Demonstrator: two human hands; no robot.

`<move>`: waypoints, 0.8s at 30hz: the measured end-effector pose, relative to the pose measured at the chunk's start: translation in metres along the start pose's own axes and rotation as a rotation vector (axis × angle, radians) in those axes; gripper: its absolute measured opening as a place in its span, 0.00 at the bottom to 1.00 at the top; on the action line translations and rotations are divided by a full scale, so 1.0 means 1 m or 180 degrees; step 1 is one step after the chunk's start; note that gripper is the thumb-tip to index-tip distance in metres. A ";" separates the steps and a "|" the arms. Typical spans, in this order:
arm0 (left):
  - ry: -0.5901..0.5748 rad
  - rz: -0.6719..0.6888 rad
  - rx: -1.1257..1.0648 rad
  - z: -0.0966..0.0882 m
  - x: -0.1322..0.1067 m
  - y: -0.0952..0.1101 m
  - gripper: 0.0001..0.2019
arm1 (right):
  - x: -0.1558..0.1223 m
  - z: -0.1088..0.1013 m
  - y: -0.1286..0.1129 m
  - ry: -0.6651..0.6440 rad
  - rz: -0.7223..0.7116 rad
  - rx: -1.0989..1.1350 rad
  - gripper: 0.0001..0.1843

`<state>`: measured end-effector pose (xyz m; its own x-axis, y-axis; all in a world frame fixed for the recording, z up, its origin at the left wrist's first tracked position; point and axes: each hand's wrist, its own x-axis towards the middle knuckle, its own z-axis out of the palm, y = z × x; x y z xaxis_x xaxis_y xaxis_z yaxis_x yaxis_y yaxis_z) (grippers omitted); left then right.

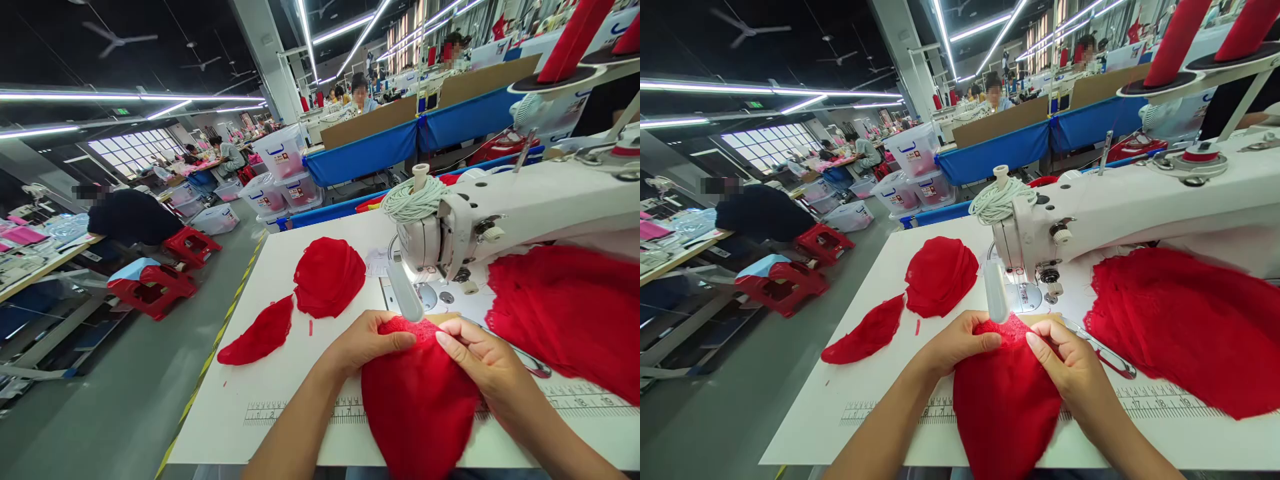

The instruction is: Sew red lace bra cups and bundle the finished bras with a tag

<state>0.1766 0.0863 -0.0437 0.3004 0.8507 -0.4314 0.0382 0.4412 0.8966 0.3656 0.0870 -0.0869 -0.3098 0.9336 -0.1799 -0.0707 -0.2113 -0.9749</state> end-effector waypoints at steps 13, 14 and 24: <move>-0.0312 -0.0105 -0.0073 0.008 -0.006 -0.003 0.16 | 0.003 -0.006 0.005 0.0219 -0.0323 -0.0125 0.18; -0.0327 -0.0143 -0.0102 0.008 -0.006 -0.003 0.16 | 0.003 -0.005 0.004 0.0278 -0.0332 0.0012 0.17; -0.0832 -0.0091 -0.0033 0.022 -0.007 -0.010 0.18 | 0.005 -0.006 -0.001 0.0827 0.0211 0.1253 0.16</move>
<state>0.1948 0.0699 -0.0476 0.5355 0.7356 -0.4149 0.0409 0.4681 0.8827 0.3702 0.0938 -0.0872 -0.0819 0.9453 -0.3157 -0.4282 -0.3194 -0.8454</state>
